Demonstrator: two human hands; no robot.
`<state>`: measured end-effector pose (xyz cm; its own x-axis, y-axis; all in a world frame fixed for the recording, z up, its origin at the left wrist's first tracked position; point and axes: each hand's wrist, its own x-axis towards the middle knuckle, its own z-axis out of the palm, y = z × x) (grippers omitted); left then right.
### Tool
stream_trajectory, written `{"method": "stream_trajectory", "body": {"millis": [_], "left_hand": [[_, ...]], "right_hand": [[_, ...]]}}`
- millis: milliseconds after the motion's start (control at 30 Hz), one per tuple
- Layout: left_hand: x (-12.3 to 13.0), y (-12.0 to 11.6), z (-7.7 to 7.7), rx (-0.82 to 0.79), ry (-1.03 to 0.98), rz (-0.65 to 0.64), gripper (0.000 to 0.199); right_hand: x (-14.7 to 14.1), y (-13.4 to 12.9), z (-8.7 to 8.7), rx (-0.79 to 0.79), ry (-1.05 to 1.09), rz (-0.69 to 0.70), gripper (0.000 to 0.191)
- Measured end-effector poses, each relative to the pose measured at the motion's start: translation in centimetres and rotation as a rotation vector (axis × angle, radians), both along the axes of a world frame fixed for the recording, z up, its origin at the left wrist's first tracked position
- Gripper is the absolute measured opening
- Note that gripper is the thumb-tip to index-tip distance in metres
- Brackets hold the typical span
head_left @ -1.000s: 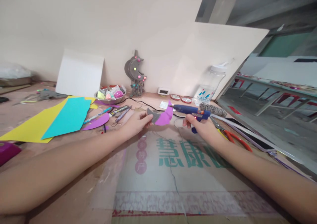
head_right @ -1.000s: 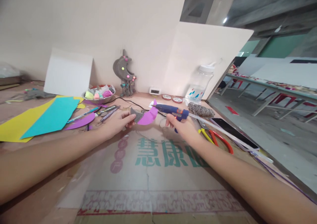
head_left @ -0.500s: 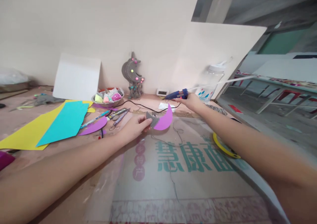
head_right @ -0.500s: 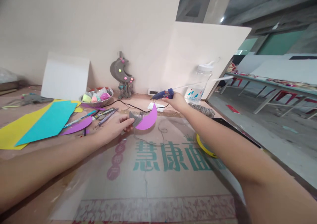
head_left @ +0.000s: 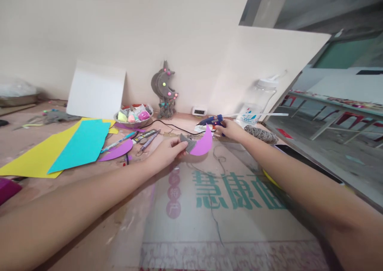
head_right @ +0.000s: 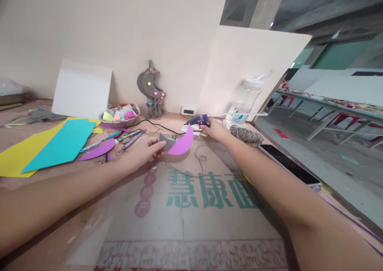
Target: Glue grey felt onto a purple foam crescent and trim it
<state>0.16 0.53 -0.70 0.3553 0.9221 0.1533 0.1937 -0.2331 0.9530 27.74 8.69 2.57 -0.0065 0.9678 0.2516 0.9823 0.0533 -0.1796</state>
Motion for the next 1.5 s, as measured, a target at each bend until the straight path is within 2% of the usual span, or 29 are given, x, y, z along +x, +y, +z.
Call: {"method": "stream_trajectory", "body": {"millis": [133, 233, 367, 433, 567, 733, 867, 967, 1000, 1067, 1133, 1300, 1433, 1500], "left_hand": [[0.0, 0.4, 0.0, -0.001, -0.05, 0.038, 0.035], [-0.1, 0.5, 0.1, -0.006, -0.062, 0.044, 0.035], [-0.1, 0.3, 0.2, 0.003, -0.051, 0.044, 0.038], [-0.1, 0.3, 0.3, 0.015, -0.046, 0.046, 0.038], [-0.2, 0.3, 0.2, 0.016, -0.005, 0.032, 0.038], [-0.3, -0.1, 0.4, 0.03, 0.079, 0.038, 0.035], [-0.2, -0.5, 0.8, 0.041, 0.026, 0.011, 0.023], [-0.1, -0.9, 0.9, 0.03, -0.022, 0.004, 0.046], [-0.1, -1.0, 0.9, 0.038, -0.011, -0.007, 0.047], [0.0, -1.2, 0.9, 0.041, 0.057, -0.054, 0.031], [0.0, -1.2, 0.8, 0.038, 0.121, -0.089, 0.026], [0.2, -0.9, 0.4, 0.124, 0.119, -0.169, 0.03], [0.1, -0.8, 0.1, 0.105, 0.166, -0.234, 0.048], [0.0, -1.0, 0.0, 0.127, 0.19, -0.236, 0.046]], "right_hand": [[-0.5, -4.1, 0.7, 0.057, -0.131, 0.095, 0.032], [-2.2, -8.0, 1.2, 0.082, -0.26, 0.314, 0.042], [-5.5, -12.4, 0.5, -0.076, -0.103, 0.519, 0.042], [-6.9, -13.7, -0.4, -0.056, -0.045, 0.61, 0.041], [-8.3, -14.6, -1.6, 0.0, 0.108, 0.762, 0.016], [-8.3, -14.9, -1.4, 0.035, 0.172, 0.705, 0.017], [-8.1, -15.0, -1.7, 0.031, 0.169, 0.698, 0.016], [-8.2, -15.0, -2.0, 0.035, 0.196, 0.713, 0.016], [-8.2, -15.0, -1.9, 0.028, 0.224, 0.709, 0.017], [-8.2, -15.1, -1.5, 0.015, 0.307, 0.675, 0.016], [-8.0, -15.0, -1.1, 0.013, 0.422, 0.61, 0.016], [-7.2, -13.9, -1.1, -0.032, 0.738, 0.488, 0.017], [-6.6, -12.8, -1.7, -0.048, 0.852, 0.473, 0.018], [-6.4, -12.6, -1.9, -0.054, 0.892, 0.469, 0.019]]}}
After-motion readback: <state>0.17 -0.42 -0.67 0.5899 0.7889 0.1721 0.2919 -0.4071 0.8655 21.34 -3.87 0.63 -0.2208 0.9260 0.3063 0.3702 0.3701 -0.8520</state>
